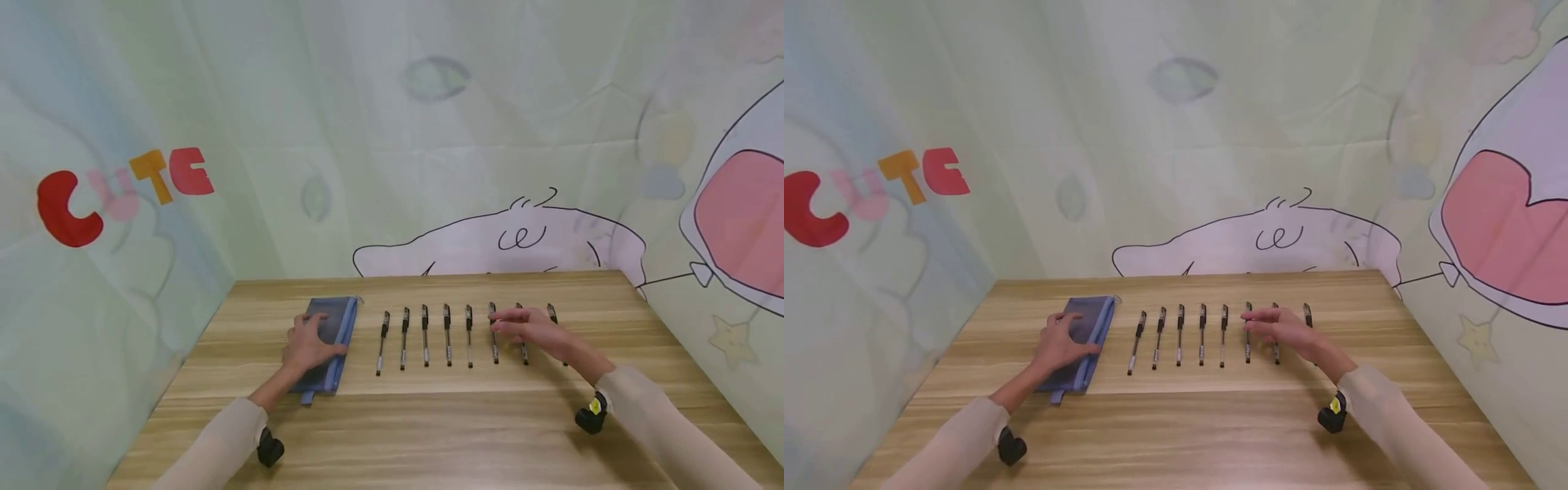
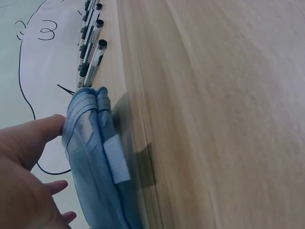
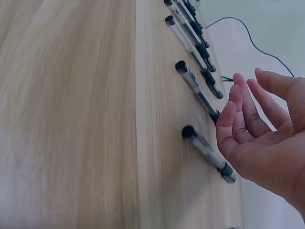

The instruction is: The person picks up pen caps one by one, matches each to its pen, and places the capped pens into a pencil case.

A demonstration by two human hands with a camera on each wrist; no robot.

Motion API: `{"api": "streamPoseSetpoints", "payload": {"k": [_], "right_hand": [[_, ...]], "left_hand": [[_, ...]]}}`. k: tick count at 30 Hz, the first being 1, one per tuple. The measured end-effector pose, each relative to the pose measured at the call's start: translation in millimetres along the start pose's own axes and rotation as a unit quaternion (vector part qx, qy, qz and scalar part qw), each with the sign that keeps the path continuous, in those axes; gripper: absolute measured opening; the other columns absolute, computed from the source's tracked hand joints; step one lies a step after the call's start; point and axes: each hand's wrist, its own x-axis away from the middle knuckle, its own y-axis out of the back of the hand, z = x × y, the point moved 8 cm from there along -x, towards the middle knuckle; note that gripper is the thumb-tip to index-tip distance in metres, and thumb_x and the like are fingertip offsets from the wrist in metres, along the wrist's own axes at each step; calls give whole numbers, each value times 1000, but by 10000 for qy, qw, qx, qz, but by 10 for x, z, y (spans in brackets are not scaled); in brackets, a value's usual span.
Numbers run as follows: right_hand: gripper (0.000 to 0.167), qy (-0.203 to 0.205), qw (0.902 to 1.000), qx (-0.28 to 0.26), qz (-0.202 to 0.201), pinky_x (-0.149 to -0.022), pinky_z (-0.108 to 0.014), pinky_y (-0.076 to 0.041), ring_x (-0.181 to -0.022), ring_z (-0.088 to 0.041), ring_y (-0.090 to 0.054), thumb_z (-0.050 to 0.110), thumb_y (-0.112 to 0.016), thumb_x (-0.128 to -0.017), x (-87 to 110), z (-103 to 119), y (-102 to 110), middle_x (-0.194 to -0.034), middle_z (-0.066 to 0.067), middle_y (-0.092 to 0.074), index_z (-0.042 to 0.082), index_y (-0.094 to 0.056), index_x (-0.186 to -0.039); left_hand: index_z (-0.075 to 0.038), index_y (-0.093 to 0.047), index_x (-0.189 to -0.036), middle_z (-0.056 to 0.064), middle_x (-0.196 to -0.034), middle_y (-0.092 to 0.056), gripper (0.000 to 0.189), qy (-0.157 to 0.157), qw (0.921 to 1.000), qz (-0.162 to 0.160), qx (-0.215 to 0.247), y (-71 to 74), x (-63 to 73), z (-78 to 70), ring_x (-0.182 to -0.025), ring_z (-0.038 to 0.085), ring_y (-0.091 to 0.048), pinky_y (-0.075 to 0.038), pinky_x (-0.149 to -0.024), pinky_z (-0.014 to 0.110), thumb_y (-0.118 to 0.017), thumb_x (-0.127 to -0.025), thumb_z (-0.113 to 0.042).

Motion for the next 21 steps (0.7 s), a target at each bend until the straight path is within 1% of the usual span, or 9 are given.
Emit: {"api": "streamPoseSetpoints", "payload": {"k": [3,5,8,11,13,16,19,21], "right_hand": [[55,-20,10000,39,59,-108,-42,-54,-134,-28,-56,36,-65,-101,-40,17,-58,-145,-15,-60,8,-54,-147],[54,39,9999,69,142,-112,-47,-52,-137,-31,-55,35,-64,-102,-67,52,-104,-146,-16,-60,7,-53,-147],[54,128,9995,79,270,-113,-49,-50,-136,-31,-56,33,-62,-103,-123,124,-178,-144,-17,-61,5,-52,-147],[53,202,9991,28,385,-115,-49,-49,-135,-32,-56,31,-62,-103,-180,206,-270,-142,-17,-62,4,-52,-147],[52,209,9989,17,408,-114,-48,-50,-133,-32,-57,31,-62,-103,-224,257,-344,-140,-16,-64,5,-53,-147],[48,266,9989,-31,390,-111,-46,-53,-128,-31,-60,28,-61,-104,-300,345,-475,-135,-15,-66,3,-55,-144],[44,262,9990,-130,348,-104,-42,-57,-120,-29,-63,23,-59,-105,-383,442,-629,-131,-16,-69,1,-56,-143],[42,259,9986,-232,395,-102,-40,-58,-117,-29,-63,20,-57,-106,-444,509,-748,-130,-17,-68,-1,-56,-143]], "left_hand": [[-4,-57,-137,31,-155,-31,67,91,9995,-157,274,14,3,-2,-135,57,-40,-48,-98,69,-80,-81,-32],[-4,-63,-129,30,-155,-33,56,142,9986,-258,440,25,11,-14,-135,56,-41,-48,-99,67,-76,-83,-33],[-3,-68,-118,31,-154,-36,46,156,9971,-419,609,44,4,-39,-133,55,-45,-49,-98,63,-72,-85,-35],[-4,-71,-112,30,-152,-40,40,199,9962,-552,642,56,-2,-45,-131,54,-48,-50,-96,62,-69,-87,-36],[-4,-72,-110,28,-150,-44,38,255,9948,-670,721,54,-5,-35,-131,52,-50,-50,-95,61,-69,-87,-35],[-7,-75,-108,25,-145,-52,34,338,9910,-961,872,52,-3,-22,-128,48,-54,-50,-94,61,-69,-87,-33],[-10,-77,-106,20,-137,-61,31,440,9836,-1315,1152,41,9,-6,-124,42,-59,-51,-94,59,-69,-86,-31],[-10,-78,-105,19,-130,-65,29,409,9783,-1545,1317,36,29,-12,-120,41,-62,-51,-93,57,-70,-85,-30]]}}
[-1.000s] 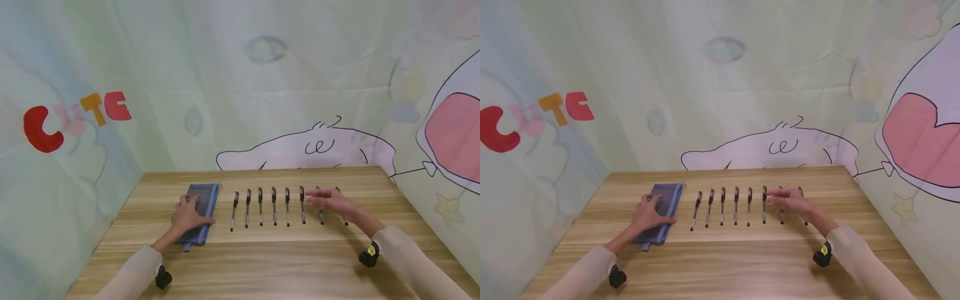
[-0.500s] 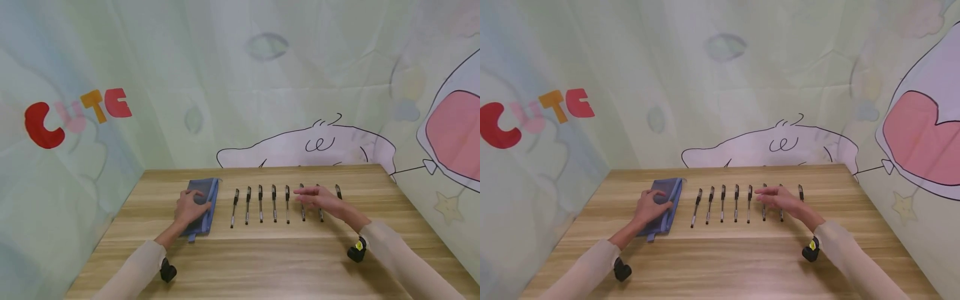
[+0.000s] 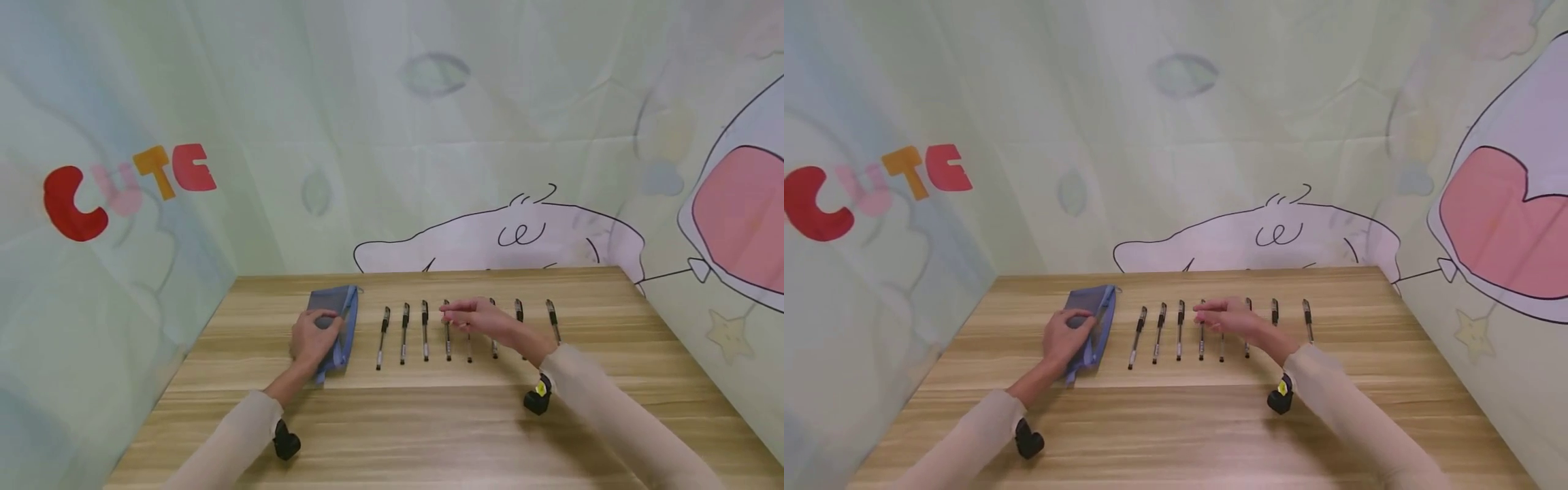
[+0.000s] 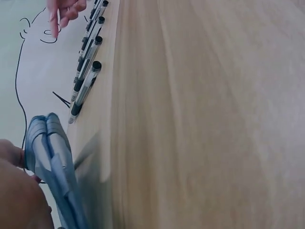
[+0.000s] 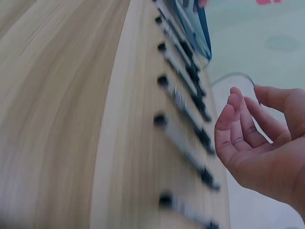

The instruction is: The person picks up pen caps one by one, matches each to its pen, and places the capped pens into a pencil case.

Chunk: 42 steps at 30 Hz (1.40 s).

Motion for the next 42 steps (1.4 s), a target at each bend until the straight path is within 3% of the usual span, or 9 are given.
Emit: {"api": "streamPoseSetpoints", "payload": {"k": [4,11,18,21,25,27,31,35,42], "right_hand": [[40,-50,9998,-164,100,-100,-37,-60,-112,-24,-66,18,-56,-106,-187,92,-245,-128,-16,-69,0,-57,-142],[39,-3,9978,-617,225,-92,-32,-62,-103,-16,-68,14,-54,-107,-491,213,-635,-125,-19,-70,-3,-57,-141],[33,-168,9972,-664,-302,-76,-26,-63,-85,-15,-70,9,-60,-103,-751,283,-790,-108,-18,-74,-8,-61,-131],[32,-71,9975,-299,-637,-70,-27,-64,-71,-13,-68,5,-64,-99,-811,349,-800,-98,-20,-75,-11,-63,-127],[25,289,9926,858,-809,-60,-24,-63,-57,-12,-68,4,-68,-96,-894,421,-847,-82,-21,-76,-16,-69,-110],[21,388,9825,1612,-845,-51,-19,-58,-51,-10,-67,7,-72,-94,-946,432,-883,-71,-17,-75,-14,-74,-92],[34,259,9581,2686,-959,-41,-14,-44,-40,-5,-58,14,-79,-90,-1037,433,-932,-54,-9,-70,-1,-72,-60],[37,29,9524,2857,-1064,-39,-15,-43,-37,-5,-53,12,-83,-85,-1084,457,-990,-45,-3,-61,4,-66,-53],[40,-289,9605,2520,-1144,-38,-16,-49,-38,-9,-54,5,-83,-83,-1131,498,-1058,-42,1,-52,7,-57,-53]], "left_hand": [[-6,-79,-102,20,-121,-69,26,-71,9991,-261,330,13,42,1,-115,40,-64,-51,-94,55,-74,-86,-26],[-6,-78,-102,19,-121,-69,24,25,9980,-326,544,-8,70,56,-116,38,-63,-47,-100,56,-74,-88,-25],[-6,-79,-98,18,-114,-72,22,53,9964,-548,647,-5,83,100,-113,37,-64,-47,-100,53,-74,-85,-23],[-7,-79,-98,17,-112,-73,21,79,9952,-614,757,-1,82,108,-113,36,-65,-48,-101,51,-73,-85,-23],[-6,-79,-99,18,-113,-73,22,129,9947,-629,797,-4,73,120,-114,36,-65,-47,-102,52,-72,-86,-22],[-6,-79,-99,18,-114,-73,22,136,9951,-610,772,-8,74,124,-114,36,-65,-47,-102,52,-72,-87,-22],[-6,-79,-99,17,-113,-73,21,50,9955,-570,749,-32,85,103,-113,36,-65,-46,-101,52,-72,-87,-21],[-7,-79,-97,16,-111,-74,19,-100,9962,-588,640,-42,99,80,-112,35,-65,-46,-101,52,-74,-86,-22],[-8,-79,-96,15,-110,-73,19,-125,9968,-629,474,-49,95,98,-110,36,-65,-45,-99,53,-74,-85,-22]]}}
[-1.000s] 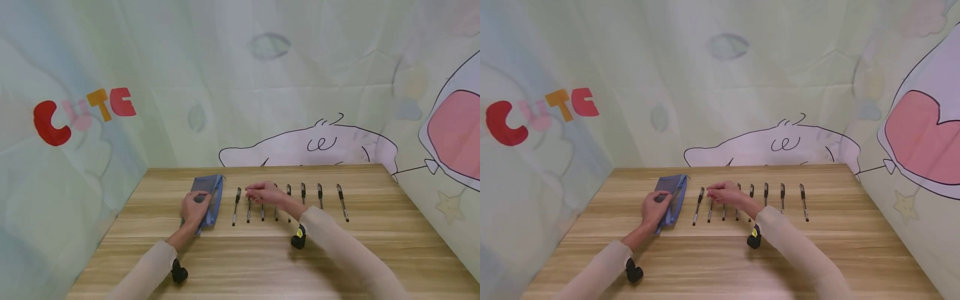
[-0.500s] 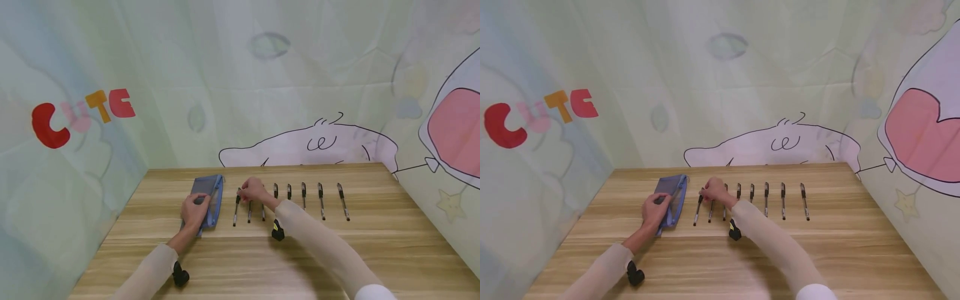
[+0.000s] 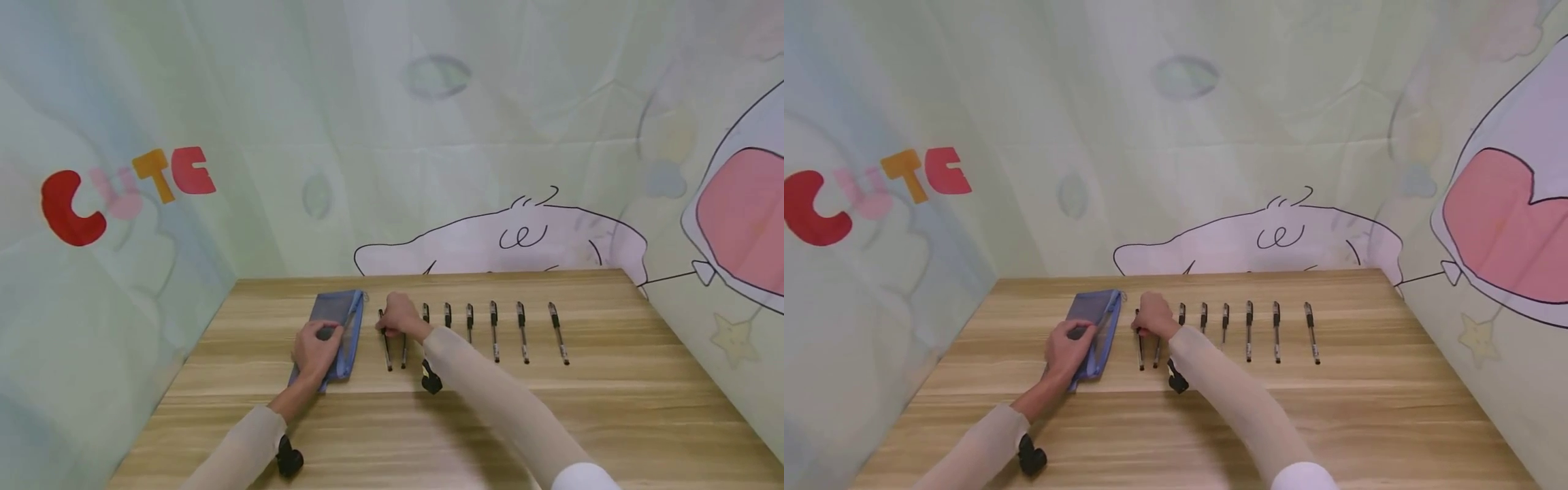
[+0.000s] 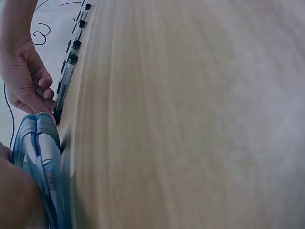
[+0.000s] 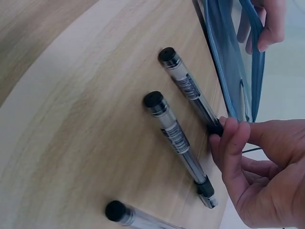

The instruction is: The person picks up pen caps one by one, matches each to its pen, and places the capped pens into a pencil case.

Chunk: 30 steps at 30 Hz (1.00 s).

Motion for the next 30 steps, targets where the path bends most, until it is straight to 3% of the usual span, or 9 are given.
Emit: {"api": "streamPoseSetpoints", "payload": {"k": [8,12,15,19,21,23,30], "right_hand": [[25,-52,9989,-410,211,-38,-15,-45,-39,-8,-52,11,-79,-89,-9,-87,14,-47,-1,-60,-2,-75,-69],[19,-218,9918,-1184,427,-42,-14,-42,-44,-6,-52,12,-74,-94,19,-120,29,-53,1,-61,-5,-76,-85],[19,-398,9713,-2256,645,-45,-13,-41,-49,-4,-52,11,-69,-97,30,-115,12,-60,1,-63,-7,-74,-101],[27,-624,9249,-3645,889,-46,-11,-40,-51,-2,-53,8,-67,-98,19,-70,-91,-66,0,-66,-11,-69,-117],[28,-700,9082,-4028,900,-45,-10,-40,-51,-1,-53,7,-67,-98,8,-49,-157,-66,0,-66,-12,-68,-119],[27,-765,8988,-4234,842,-44,-11,-40,-51,-1,-53,6,-67,-98,-5,-16,-216,-65,1,-66,-13,-68,-117],[19,-835,9098,-4031,528,-42,-12,-40,-47,-3,-51,4,-68,-96,-4,57,-361,-59,1,-63,-12,-72,-106]], "left_hand": [[-7,-79,-95,16,-107,-74,19,-55,10000,-2,16,7,-34,-6,-108,37,-66,-48,-95,52,-74,-84,-21],[-6,-79,-95,16,-107,-74,17,-101,9999,-37,74,10,-39,-14,-107,36,-67,-49,-94,51,-75,-84,-20],[-6,-79,-95,17,-107,-74,17,-108,9999,-36,107,8,-37,-14,-108,37,-66,-49,-94,52,-75,-85,-19],[-6,-79,-95,17,-108,-74,17,-75,9999,-25,116,4,-26,-12,-108,37,-66,-49,-95,52,-76,-84,-19],[-5,-79,-95,17,-108,-74,17,-57,9999,-15,134,-1,-15,-15,-109,37,-66,-49,-96,51,-76,-84,-19],[-5,-79,-94,17,-108,-74,17,-37,9998,-16,176,-1,-13,-22,-109,36,-67,-50,-96,51,-76,-84,-18],[-6,-80,-95,17,-110,-74,18,65,9995,40,302,-26,8,-36,-111,35,-66,-49,-98,50,-76,-84,-20]]}}
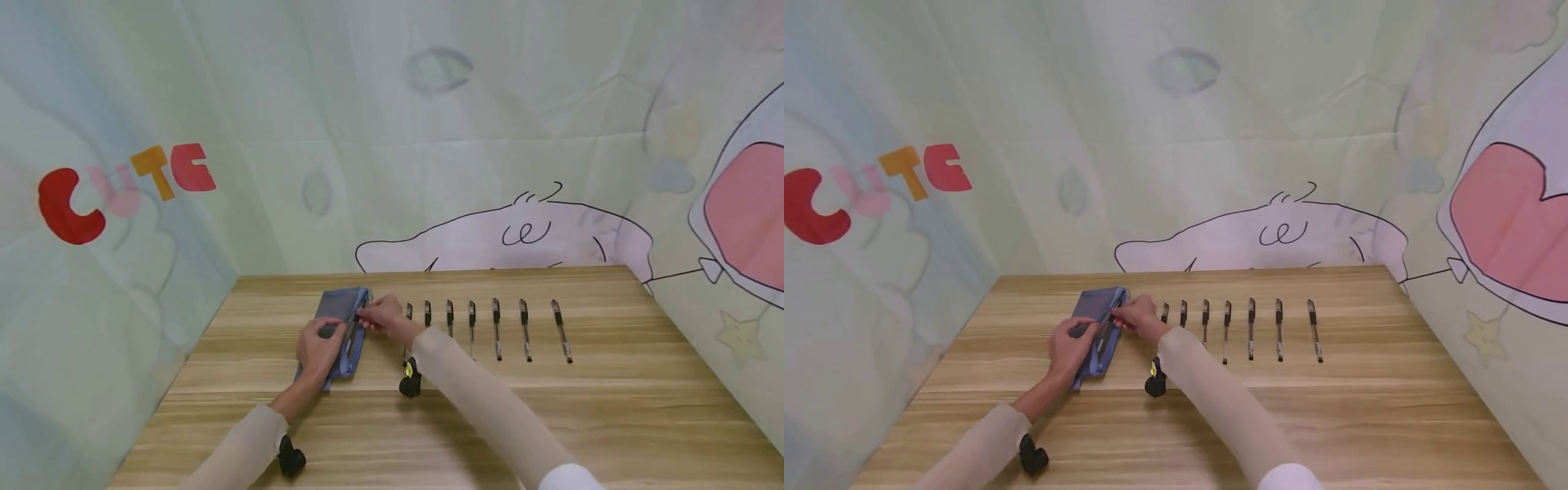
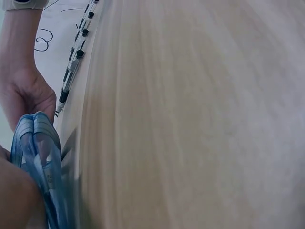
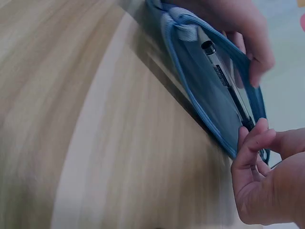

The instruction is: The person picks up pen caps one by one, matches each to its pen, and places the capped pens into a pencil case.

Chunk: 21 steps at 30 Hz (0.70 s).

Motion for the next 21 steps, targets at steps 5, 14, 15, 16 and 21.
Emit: {"api": "streamPoseSetpoints", "payload": {"k": [5,14,15,16,21], "right_hand": [[18,-95,9998,-112,116,-43,-12,-41,-48,-3,-55,4,-65,-98,14,-45,-69,-61,0,-65,-10,-71,-107],[25,-22,9991,100,414,-49,-12,-48,-54,-4,-59,5,-64,-99,84,-31,-2,-72,-3,-70,-9,-68,-119],[27,8,9986,201,480,-50,-13,-49,-56,-5,-59,5,-64,-99,100,-16,19,-74,-3,-71,-9,-67,-121],[29,23,9978,314,582,-51,-13,-49,-58,-5,-59,5,-64,-99,118,-1,40,-77,-3,-71,-9,-66,-124],[35,214,9902,1115,816,-56,-17,-52,-63,-7,-60,5,-65,-98,221,65,225,-94,-12,-75,-8,-62,-131]], "left_hand": [[-5,-79,-96,18,-111,-73,18,61,10000,36,64,-8,18,4,-112,36,-65,-48,-100,50,-76,-85,-19],[-4,-80,-94,19,-108,-74,15,-83,9999,-105,54,46,41,14,-108,37,-67,-50,-97,50,-76,-84,-16],[-4,-80,-94,19,-107,-74,15,-90,9999,-116,50,52,41,12,-108,37,-67,-50,-97,50,-77,-84,-16],[-4,-80,-94,19,-107,-74,15,-88,9999,-116,51,53,39,14,-108,37,-67,-50,-97,50,-77,-84,-16],[-5,-80,-95,18,-109,-74,17,-40,10000,-27,38,35,24,12,-110,36,-66,-50,-100,50,-77,-84,-18]]}}
